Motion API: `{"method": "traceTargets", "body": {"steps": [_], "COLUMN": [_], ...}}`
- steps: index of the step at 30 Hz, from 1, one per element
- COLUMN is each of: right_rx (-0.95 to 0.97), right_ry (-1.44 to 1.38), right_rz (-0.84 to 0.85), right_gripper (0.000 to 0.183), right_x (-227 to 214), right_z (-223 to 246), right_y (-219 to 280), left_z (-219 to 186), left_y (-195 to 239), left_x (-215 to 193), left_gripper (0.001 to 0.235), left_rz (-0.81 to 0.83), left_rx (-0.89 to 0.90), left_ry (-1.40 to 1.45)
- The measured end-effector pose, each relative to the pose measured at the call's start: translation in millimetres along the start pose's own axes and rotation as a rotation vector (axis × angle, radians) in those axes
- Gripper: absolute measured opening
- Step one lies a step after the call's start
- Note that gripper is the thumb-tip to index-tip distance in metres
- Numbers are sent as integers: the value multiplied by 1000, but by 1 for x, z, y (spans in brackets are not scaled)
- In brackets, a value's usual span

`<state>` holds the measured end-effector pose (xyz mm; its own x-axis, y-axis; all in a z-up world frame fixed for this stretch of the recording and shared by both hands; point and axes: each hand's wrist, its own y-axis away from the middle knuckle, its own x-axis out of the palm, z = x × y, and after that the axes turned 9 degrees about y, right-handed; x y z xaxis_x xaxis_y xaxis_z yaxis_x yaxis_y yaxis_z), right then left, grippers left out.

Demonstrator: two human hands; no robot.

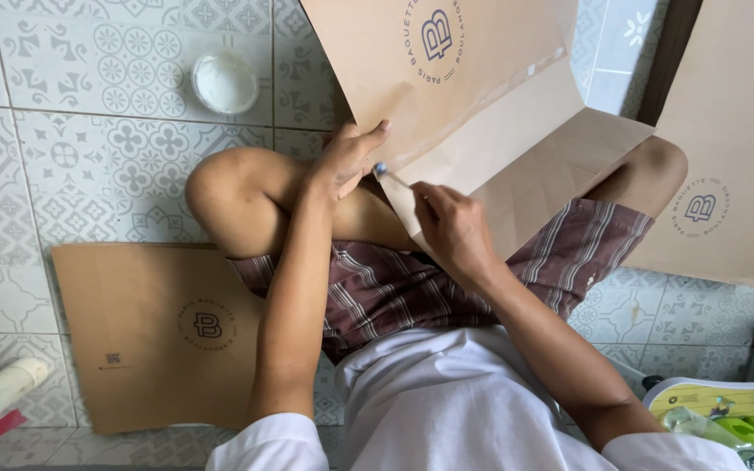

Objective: The person sits on the floor and assembles flat paper bags by folding the bottom flaps, applying glue with a small brush, and pressing the seams to seal them. The person repeats this process for multiple bags.

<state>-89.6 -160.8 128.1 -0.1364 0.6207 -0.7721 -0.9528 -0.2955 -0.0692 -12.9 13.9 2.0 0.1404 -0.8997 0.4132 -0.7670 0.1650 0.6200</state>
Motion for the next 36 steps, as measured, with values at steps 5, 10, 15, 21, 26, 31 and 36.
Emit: {"method": "traceTargets", "body": {"steps": [5,10,15,21,26,31,36], "right_rx": [-43,-9,12,-37,16,52,4], "right_ry": [2,-214,-82,3,-136,-69,-145], "right_rz": [11,41,-45,15,-2,-53,43], "right_gripper": [14,11,13,14,15,15,15], "right_x": [0,-14,-18,2,-8,-10,-10], "right_z": [-6,-9,-19,-2,-2,-21,5], "right_y": [1,3,-1,4,9,7,8], "left_z": [-18,-11,-14,-20,-24,-15,-28], "left_y": [13,6,9,20,19,8,22], "left_x": [6,0,7,1,4,-1,2], "left_gripper": [60,59,49,46,46,47,46], "left_rz": [-2,4,52,79,81,95,122], "left_rx": [-17,-14,158,144,158,152,145], "left_ry": [47,29,-86,-131,-37,-9,-24]}}
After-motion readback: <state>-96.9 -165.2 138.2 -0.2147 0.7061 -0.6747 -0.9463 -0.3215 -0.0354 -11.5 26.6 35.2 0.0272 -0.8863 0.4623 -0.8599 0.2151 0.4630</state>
